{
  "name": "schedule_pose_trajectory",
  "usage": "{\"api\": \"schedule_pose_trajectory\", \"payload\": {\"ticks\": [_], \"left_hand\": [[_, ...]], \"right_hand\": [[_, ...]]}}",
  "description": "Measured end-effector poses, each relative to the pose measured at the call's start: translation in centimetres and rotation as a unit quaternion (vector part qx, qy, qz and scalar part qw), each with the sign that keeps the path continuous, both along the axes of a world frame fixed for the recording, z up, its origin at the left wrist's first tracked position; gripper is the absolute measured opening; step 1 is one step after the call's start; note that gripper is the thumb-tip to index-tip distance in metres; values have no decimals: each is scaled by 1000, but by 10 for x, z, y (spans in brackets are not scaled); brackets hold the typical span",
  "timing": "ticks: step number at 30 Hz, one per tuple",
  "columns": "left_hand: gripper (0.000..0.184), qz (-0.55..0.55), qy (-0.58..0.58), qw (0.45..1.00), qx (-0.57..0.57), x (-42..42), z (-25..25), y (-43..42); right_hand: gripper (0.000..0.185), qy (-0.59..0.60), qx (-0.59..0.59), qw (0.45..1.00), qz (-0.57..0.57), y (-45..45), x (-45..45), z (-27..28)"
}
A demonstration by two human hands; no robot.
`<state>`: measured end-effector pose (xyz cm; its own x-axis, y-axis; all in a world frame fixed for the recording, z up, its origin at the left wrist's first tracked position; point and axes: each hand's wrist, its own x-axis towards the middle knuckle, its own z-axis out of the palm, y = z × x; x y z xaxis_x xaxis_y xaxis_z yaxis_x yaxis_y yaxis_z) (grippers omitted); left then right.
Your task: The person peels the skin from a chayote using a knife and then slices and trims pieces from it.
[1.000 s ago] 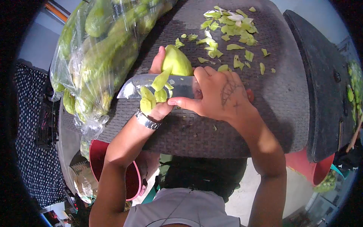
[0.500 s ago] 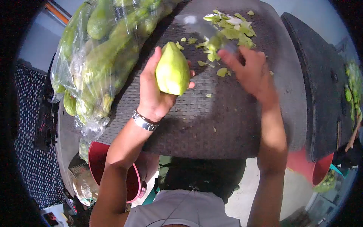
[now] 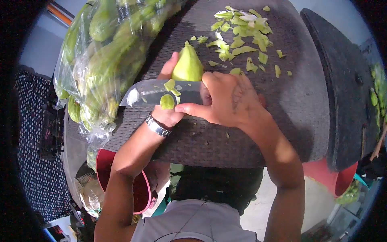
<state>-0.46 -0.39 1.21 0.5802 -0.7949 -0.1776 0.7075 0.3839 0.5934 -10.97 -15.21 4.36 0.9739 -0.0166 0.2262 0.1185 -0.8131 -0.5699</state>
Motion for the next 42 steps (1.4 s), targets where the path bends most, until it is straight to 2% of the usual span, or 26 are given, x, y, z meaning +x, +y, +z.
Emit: {"api": "schedule_pose_trajectory", "payload": {"ticks": [2, 5, 7, 8, 11, 14, 17, 20, 21, 24, 27, 30, 36, 40, 42], "left_hand": [[49, -11, -34, 999, -13, 3, 1, 3], [51, 103, -44, 993, 38, 1, 3, -2], [53, 155, -13, 986, 53, 3, 9, -5], [53, 98, -87, 990, 49, 2, 12, 5], [53, 55, -78, 994, 47, 7, 14, 5], [52, 57, -27, 997, 51, 6, 14, 1], [46, 71, 7, 995, 71, 3, 14, -3], [49, 113, 16, 992, 54, 3, -4, -6], [50, 70, -4, 996, 61, 4, -5, -3], [52, 63, -18, 996, 67, -3, -4, -2], [50, 60, -51, 995, 57, 0, -7, -3], [48, 67, -73, 994, 56, -4, -1, -4], [48, 94, -84, 989, 80, 2, -10, -4], [49, 170, -35, 982, 68, -13, 9, -5], [50, 98, -63, 990, 84, -6, 16, 1]], "right_hand": [[65, 24, 10, 1000, -8, -3, 2, 0], [55, -18, 4, 1000, -11, -16, 0, 4], [62, 6, -9, 995, -97, -33, 4, 6], [67, 18, -15, 990, -140, -44, 6, 6], [68, -7, -34, 972, -232, -90, 8, -9], [68, -34, 25, 973, -227, -84, 7, -5], [56, 66, 42, 984, -158, -47, 4, 19], [52, 28, 75, 995, -56, -23, 2, 8], [49, 31, 78, 996, -43, -17, 3, 7], [64, 5, 78, 997, -29, -15, 5, 3], [53, -4, 38, 999, -8, -15, 3, 2], [55, -37, 7, 999, -1, -17, 1, 0], [54, -24, 29, 999, 13, -16, 2, 0], [55, -33, -3, 998, -55, -38, 2, 3], [61, -55, -35, 991, -114, -67, 4, -1]]}}
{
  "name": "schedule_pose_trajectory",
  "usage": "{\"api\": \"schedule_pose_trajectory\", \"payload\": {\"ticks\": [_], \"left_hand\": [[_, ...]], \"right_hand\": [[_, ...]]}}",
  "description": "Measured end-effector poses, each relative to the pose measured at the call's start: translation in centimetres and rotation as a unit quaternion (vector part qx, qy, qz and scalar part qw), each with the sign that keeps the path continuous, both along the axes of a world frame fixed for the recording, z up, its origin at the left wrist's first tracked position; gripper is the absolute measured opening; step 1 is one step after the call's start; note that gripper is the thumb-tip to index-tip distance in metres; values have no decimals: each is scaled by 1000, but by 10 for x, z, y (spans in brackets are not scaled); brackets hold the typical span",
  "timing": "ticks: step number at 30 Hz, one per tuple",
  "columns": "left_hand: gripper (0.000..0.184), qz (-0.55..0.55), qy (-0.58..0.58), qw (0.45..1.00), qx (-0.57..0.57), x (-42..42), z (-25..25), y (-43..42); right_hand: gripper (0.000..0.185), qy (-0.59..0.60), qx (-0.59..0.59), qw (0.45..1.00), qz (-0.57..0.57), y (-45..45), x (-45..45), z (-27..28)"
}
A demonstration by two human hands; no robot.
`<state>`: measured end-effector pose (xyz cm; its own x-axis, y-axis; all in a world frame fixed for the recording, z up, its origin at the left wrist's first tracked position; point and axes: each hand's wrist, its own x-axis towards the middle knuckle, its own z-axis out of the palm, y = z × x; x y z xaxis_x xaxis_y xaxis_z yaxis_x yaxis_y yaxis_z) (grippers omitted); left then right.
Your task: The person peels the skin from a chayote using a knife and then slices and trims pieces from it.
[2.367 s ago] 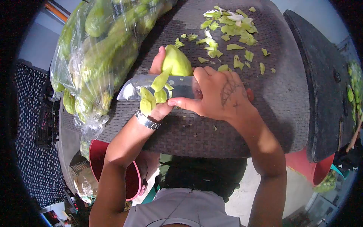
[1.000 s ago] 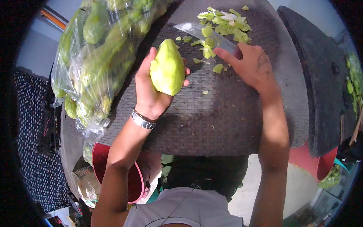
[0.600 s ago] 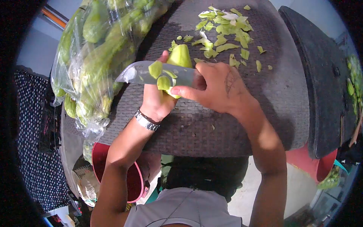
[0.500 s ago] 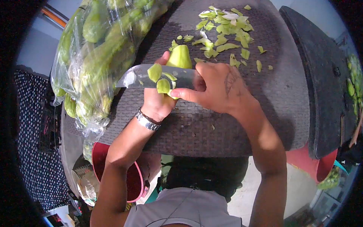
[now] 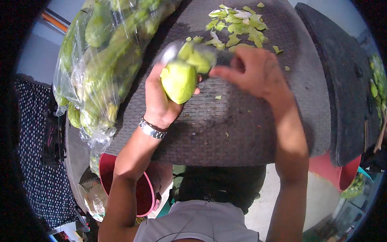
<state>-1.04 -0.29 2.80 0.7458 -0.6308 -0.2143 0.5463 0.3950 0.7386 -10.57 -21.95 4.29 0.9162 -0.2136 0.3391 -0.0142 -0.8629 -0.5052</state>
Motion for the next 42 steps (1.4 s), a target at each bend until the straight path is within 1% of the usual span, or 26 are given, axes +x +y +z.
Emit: {"api": "schedule_pose_trajectory", "payload": {"ticks": [2, 3, 6, 10, 12, 13, 15, 16, 17, 20, 21, 23, 25, 26, 28, 29, 30, 32, 33, 35, 36, 38, 39, 40, 41, 42], "left_hand": [[51, -58, -2, 998, -2, 8, 0, 2], [52, -57, 3, 998, 10, 7, 1, 1], [54, -61, 24, 998, 3, 5, -1, -3], [53, -85, 31, 996, -7, 8, -8, -2], [48, -4, 27, 999, -19, 1, -10, -6], [45, 35, 26, 999, -25, -3, -11, -7], [45, 15, 33, 998, -41, -5, -13, -2], [44, 6, 37, 998, -49, -5, -14, -1], [44, 21, 49, 997, -50, -5, -17, -2], [44, -75, 5, 995, -67, 4, -25, 7], [48, -70, 0, 997, -40, 4, -23, 5], [57, -56, -10, 998, 12, 4, -14, 1], [58, -60, -32, 998, 16, 3, -7, 1], [58, -64, -43, 997, 17, 3, -3, 1], [54, -71, -8, 997, -4, 4, 2, 1], [53, -68, 12, 998, -13, 5, 2, 1], [53, -65, 32, 997, -21, 5, 1, 1], [51, -62, 42, 997, -28, 6, -3, -3], [50, -60, 47, 997, -31, 6, -4, -4], [49, -46, 48, 997, -41, 4, 2, -5], [49, -39, 48, 997, -46, 3, 3, -6], [50, 37, 35, 999, -6, 0, -10, -6], [51, -56, 33, 997, -30, 8, -7, -1], [56, -102, 39, 993, -46, 7, -4, 1], [58, -64, 17, 998, -12, 1, -1, 2], [60, -53, 15, 998, -1, -2, 2, 0]], "right_hand": [[62, -6, 16, 998, -63, -36, -2, -3], [62, -9, 24, 995, -94, -43, -2, -1], [62, -4, 60, 994, -96, -47, -4, 4], [62, 67, 123, 990, 7, 2, 4, 4], [62, 90, 145, 983, 60, 32, 0, 11], [62, 73, 145, 984, 71, 39, 0, 10], [61, 39, 143, 985, 93, 46, -1, 8], [60, 38, 121, 988, 88, 46, -2, 9], [59, 38, 98, 991, 83, 45, -3, 12], [58, 9, 67, 995, 69, 36, -5, 12], [58, -4, 62, 996, 64, 30, -5, 11], [60, 18, 60, 998, 0, 15, -3, 10], [63, 33, 43, 997, -61, -16, 1, 2], [64, 28, 68, 995, -72, -30, -1, -3], [65, 16, 114, 989, -89, -42, 0, 0], [65, 69, 235, 964, -103, -43, -1, 1], [66, 121, 352, 921, -115, -38, -5, 8], [66, 134, 422, 890, -106, -25, -8, 8], [67, 94, 379, 917, -84, -14, -3, 2], [67, 75, 241, 967, -43, 15, 2, 7], [68, 96, 143, 985, -26, 31, 0, 14], [67, 110, 109, 987, 32, 61, -4, 15], [67, 117, 92, 987, 62, 69, -5, 14], [64, 81, 55, 993, 71, 72, -6, 7], [61, 45, 18, 996, 79, 75, -6, -4], [59, 10, -19, 996, 87, 76, -6, -10]]}}
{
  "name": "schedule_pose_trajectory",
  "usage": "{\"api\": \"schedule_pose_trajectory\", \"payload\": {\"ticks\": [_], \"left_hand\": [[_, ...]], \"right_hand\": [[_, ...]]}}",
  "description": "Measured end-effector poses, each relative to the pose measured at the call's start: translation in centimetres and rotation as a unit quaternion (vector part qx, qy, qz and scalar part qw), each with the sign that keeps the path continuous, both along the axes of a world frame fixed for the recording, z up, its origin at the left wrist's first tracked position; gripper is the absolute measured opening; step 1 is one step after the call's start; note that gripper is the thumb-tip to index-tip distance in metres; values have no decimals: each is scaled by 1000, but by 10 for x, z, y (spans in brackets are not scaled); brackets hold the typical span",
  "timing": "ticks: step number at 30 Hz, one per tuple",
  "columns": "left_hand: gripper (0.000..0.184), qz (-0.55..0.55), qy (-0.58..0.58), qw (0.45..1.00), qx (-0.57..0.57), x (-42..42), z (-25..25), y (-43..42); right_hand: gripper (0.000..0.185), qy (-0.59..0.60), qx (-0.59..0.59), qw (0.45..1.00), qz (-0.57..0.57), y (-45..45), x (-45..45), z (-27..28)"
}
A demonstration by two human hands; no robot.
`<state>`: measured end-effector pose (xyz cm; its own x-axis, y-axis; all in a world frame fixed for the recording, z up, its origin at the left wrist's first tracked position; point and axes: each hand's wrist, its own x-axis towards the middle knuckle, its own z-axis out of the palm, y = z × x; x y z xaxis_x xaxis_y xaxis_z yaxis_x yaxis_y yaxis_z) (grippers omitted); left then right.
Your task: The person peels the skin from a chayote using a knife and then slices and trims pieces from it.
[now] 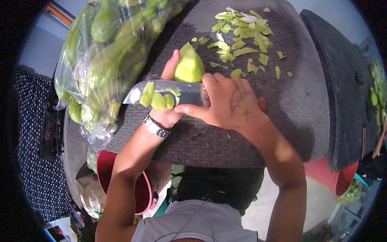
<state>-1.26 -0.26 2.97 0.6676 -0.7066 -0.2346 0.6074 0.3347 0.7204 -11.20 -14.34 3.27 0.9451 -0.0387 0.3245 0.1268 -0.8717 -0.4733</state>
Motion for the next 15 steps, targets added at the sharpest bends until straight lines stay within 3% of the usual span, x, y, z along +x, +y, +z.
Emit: {"api": "schedule_pose_trajectory", "payload": {"ticks": [12, 15], "left_hand": [[64, -22, 27, 998, -45, 5, -17, -3], [63, 18, -14, 999, -26, -7, -7, -3]], "right_hand": [[60, -7, -24, 1000, -6, -2, -2, 2], [60, 5, -18, 1000, -1, -1, -2, 3]]}}
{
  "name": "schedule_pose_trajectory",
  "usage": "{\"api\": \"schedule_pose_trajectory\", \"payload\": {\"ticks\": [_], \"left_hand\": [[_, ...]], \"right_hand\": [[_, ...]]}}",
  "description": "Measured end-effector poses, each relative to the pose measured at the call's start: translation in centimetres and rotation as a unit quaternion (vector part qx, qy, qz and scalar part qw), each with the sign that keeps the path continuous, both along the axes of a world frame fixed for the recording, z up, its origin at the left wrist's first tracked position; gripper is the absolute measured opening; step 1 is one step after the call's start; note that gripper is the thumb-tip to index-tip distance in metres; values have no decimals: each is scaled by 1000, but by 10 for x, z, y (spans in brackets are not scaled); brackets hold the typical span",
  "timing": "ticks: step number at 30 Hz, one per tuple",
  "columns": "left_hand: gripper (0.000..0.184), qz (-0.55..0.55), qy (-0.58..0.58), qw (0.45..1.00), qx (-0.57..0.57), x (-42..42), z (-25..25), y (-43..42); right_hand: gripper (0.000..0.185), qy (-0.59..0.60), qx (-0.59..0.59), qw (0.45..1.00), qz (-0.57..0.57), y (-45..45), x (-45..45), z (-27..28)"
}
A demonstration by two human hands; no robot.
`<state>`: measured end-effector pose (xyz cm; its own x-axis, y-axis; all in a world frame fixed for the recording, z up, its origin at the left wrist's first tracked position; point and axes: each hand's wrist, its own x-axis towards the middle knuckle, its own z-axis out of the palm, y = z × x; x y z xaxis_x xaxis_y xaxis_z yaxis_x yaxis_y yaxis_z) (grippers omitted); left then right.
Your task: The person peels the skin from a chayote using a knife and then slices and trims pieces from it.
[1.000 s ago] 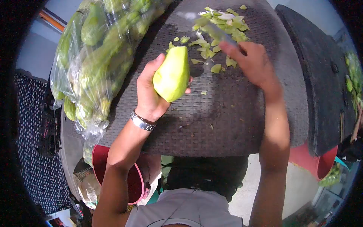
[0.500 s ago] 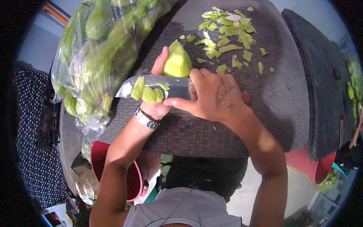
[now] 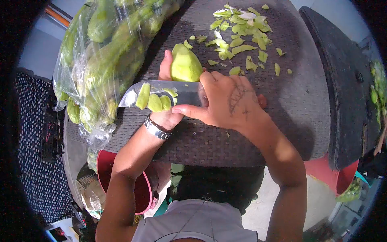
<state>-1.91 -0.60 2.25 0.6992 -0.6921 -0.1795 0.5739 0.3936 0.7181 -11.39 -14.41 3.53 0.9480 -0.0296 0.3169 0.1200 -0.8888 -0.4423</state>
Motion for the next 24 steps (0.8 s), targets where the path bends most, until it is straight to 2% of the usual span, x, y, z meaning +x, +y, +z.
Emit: {"api": "schedule_pose_trajectory", "payload": {"ticks": [4, 8, 10, 13, 15, 16, 19, 22, 24], "left_hand": [[59, -16, 14, 1000, -18, 7, -10, 3], [54, 54, 33, 997, -32, 11, -12, -1], [51, 94, 85, 991, -38, 17, -9, -3], [51, -12, 39, 997, -60, 18, 0, -1], [54, 20, 58, 997, -37, 16, 1, -1], [55, 44, 61, 997, -22, 15, 4, -3], [54, 87, 52, 995, -2, 15, 5, -5], [53, 120, 24, 992, -35, 7, -13, -2], [53, 58, 35, 998, -20, 15, -22, 2]], "right_hand": [[60, -30, -25, 999, 4, -3, 1, -1], [58, -3, 59, 998, 1, -27, 6, 8], [58, 17, 76, 997, -24, -39, 7, 8], [61, 40, 95, 989, -104, -62, 11, 8], [66, 33, 126, 980, -150, -84, 14, 9], [62, 40, 132, 979, -154, -88, 14, 10], [61, 61, 148, 979, -124, -66, 13, 15], [61, 40, 112, 993, -25, -13, 5, 14], [62, 53, 105, 993, -13, -8, 6, 9]]}}
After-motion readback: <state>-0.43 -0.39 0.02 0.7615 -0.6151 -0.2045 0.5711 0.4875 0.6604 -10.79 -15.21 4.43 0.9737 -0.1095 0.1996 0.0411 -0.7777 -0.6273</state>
